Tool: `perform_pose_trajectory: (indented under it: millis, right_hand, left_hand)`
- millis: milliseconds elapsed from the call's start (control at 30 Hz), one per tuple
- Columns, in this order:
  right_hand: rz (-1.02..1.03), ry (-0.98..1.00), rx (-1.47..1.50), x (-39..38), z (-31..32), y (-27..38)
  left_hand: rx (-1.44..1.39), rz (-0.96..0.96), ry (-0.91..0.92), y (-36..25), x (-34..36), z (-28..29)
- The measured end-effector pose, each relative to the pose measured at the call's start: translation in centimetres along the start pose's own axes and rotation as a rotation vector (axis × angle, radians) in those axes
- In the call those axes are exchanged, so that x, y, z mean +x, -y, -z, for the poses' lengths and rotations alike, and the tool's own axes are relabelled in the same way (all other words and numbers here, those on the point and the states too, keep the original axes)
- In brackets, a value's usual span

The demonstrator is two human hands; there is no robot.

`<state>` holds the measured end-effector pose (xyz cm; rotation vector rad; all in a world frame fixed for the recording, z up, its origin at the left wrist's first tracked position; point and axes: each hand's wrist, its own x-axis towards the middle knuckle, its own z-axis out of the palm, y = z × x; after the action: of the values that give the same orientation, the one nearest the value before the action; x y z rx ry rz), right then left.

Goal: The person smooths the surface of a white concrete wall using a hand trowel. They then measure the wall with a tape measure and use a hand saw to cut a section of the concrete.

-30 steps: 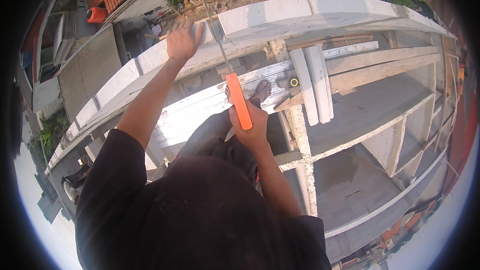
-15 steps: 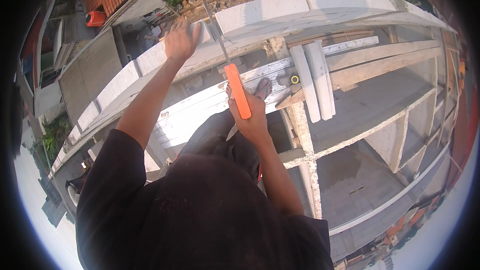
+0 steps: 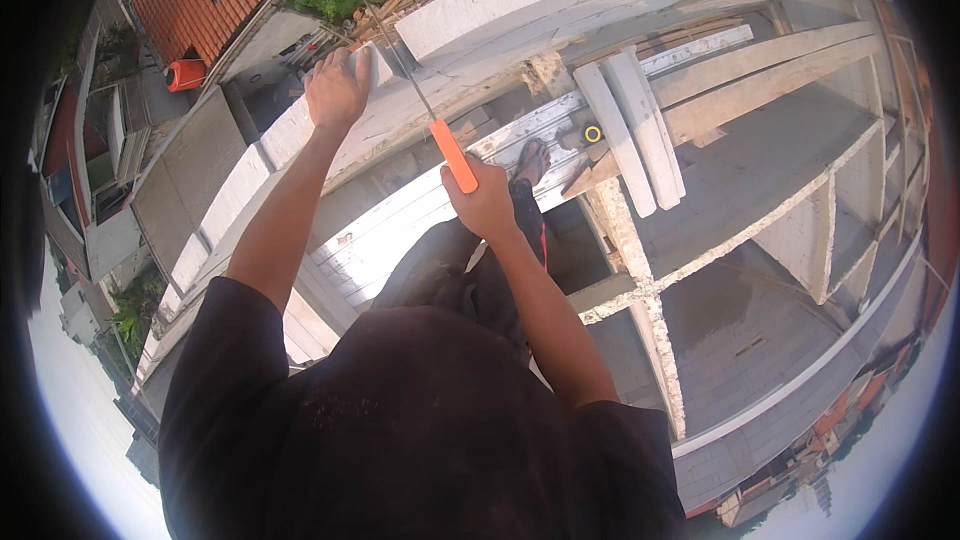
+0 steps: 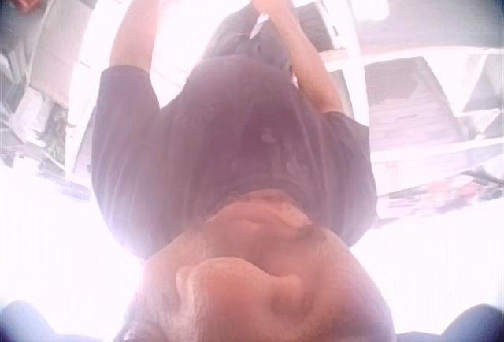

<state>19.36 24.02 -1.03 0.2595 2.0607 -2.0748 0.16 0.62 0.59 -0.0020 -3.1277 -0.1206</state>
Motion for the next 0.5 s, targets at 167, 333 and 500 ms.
perform_pose_trajectory:
  millis: [167, 333, 500]
  right_hand:
    - [0.144, -0.041, -0.226, -1.2, 0.7, 5.5]
    - [0.204, -0.042, -0.2, -1.6, 0.6, 4.9]
    - [0.002, -0.011, -0.404, 0.1, 1.1, 3.5]
  left_hand:
    - [-0.002, -0.002, -0.025, 1.0, -0.2, -0.8]
    - [-0.002, -0.018, -0.019, 0.3, 0.0, -0.5]
    - [0.021, -0.002, -0.012, 0.2, 0.1, -0.4]
